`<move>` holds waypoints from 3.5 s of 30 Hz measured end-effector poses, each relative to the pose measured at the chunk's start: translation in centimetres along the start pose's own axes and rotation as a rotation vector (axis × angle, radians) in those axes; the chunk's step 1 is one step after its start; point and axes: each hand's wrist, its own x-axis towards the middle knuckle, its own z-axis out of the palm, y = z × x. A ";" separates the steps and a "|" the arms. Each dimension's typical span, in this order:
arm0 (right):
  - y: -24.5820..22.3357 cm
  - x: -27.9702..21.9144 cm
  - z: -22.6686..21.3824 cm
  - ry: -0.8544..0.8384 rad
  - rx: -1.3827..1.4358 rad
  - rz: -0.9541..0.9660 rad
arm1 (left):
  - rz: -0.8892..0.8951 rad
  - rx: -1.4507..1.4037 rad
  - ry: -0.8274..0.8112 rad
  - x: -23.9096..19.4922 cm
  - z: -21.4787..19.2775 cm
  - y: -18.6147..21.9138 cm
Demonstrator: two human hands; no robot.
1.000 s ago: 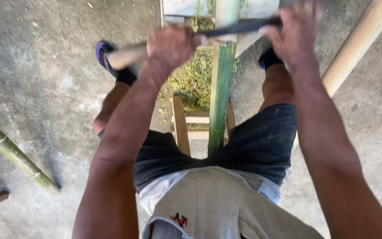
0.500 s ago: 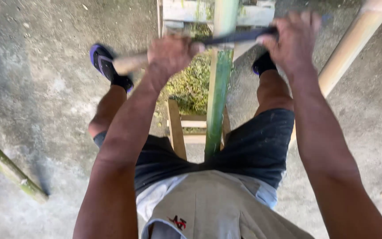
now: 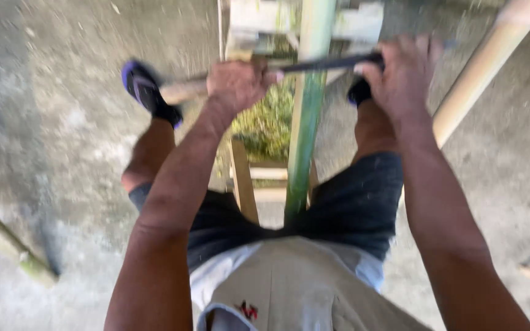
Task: Using a machete to shave and shape a bamboo pole while seated.
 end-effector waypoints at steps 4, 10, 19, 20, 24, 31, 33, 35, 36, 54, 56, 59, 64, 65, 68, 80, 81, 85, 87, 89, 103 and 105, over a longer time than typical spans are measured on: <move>0.1 1.9 -0.1 0.006 -0.196 -0.008 | -0.058 -0.052 -0.151 1.0 -3.7 1.2; 0.4 2.4 0.4 -0.014 -0.159 -0.002 | -0.067 -0.029 -0.241 0.9 -4.2 0.4; -0.4 3.3 -1.9 0.037 -0.240 -0.213 | -0.002 -0.153 0.102 0.7 2.6 -1.0; -0.2 2.9 -1.8 0.035 -0.249 -0.264 | -0.079 -0.216 0.006 0.9 1.8 -0.9; -2.0 5.4 -3.1 0.093 -0.285 -0.232 | 0.003 -0.163 0.113 0.0 5.2 -1.7; -3.1 4.8 -3.2 -0.008 -0.373 -0.183 | -0.095 -0.300 0.076 0.0 6.5 -1.6; -3.1 4.9 -3.0 0.019 -0.490 -0.204 | -0.083 -0.309 0.078 -0.4 5.9 -1.8; -2.5 3.8 -2.2 -0.048 -0.383 -0.209 | -0.130 -0.527 0.067 -1.3 4.5 -1.2; -2.7 4.3 -2.2 -0.040 -0.380 -0.203 | -0.124 -0.518 0.068 -1.8 5.6 -0.7; -5.5 8.9 -3.8 0.003 -0.299 -0.247 | -0.339 -0.562 0.148 1.4 21.7 -4.3; -5.1 7.5 -1.8 -0.263 -0.294 -0.213 | -0.191 -0.376 0.190 0.4 25.0 -4.8; -4.8 5.5 -2.5 -0.216 0.026 -0.087 | -0.401 -0.423 -0.096 -2.6 10.8 -0.5; -3.4 3.8 -1.6 -0.069 -0.209 -0.204 | -0.153 -0.457 -0.010 -4.9 8.2 -1.0; -2.8 2.5 -0.8 -0.235 -0.058 -0.041 | -0.108 -0.365 0.005 -5.0 8.1 -1.4; 1.5 3.1 2.1 0.029 -0.011 -0.213 | -0.132 -0.053 -0.029 -1.3 0.3 0.0; 0.3 1.0 6.0 0.100 0.416 0.105 | -0.207 0.253 -0.389 -2.1 -11.3 5.5; 1.1 1.8 6.9 0.144 0.405 0.086 | -0.204 0.270 -0.343 -0.7 -12.5 5.6; 0.6 -0.7 8.1 0.035 0.360 0.118 | -0.158 0.327 -0.348 -0.4 -12.8 7.0; -0.5 -0.4 7.3 0.007 0.450 0.179 | -0.190 0.356 -0.373 -0.7 -13.1 7.0; -0.5 0.2 6.6 -0.024 0.441 0.263 | -0.169 0.323 -0.346 -0.1 -13.6 6.8; 1.4 -1.4 9.2 -0.001 0.419 0.154 | -0.186 0.243 -0.397 -1.2 -12.0 6.5; 3.0 3.0 8.1 0.012 0.534 0.215 | -0.134 0.277 -0.266 2.4 -13.7 5.9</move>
